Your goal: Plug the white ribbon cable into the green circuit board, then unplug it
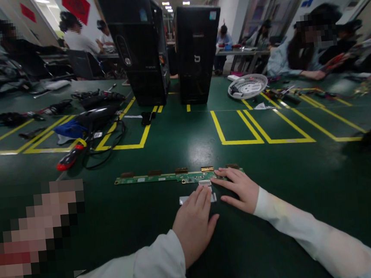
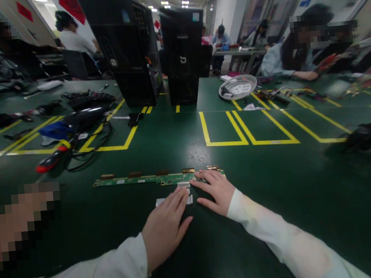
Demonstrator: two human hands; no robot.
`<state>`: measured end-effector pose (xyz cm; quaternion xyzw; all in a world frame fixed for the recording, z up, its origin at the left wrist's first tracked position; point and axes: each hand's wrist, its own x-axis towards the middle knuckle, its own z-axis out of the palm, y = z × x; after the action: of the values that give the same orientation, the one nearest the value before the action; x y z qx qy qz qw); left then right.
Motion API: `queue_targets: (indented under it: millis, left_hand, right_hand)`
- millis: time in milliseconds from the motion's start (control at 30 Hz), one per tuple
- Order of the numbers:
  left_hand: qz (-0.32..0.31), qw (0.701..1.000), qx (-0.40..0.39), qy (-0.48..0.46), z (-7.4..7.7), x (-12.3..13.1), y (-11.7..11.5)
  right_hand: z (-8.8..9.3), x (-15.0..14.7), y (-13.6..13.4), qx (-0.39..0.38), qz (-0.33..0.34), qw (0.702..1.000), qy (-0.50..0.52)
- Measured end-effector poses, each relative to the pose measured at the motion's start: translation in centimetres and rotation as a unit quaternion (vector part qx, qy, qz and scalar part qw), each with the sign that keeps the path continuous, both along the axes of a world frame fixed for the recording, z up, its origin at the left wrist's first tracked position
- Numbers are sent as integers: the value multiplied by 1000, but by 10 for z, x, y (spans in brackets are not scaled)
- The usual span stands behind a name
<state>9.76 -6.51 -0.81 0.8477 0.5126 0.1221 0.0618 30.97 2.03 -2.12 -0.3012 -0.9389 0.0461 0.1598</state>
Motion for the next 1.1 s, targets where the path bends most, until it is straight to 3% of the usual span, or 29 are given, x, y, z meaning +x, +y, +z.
queue_targets:
  millis: [1100]
  left_hand:
    - [-8, 999, -12, -37, 3, -1, 4]
  right_hand:
    - [-1, -1, 2, 3, 3, 1000, 16]
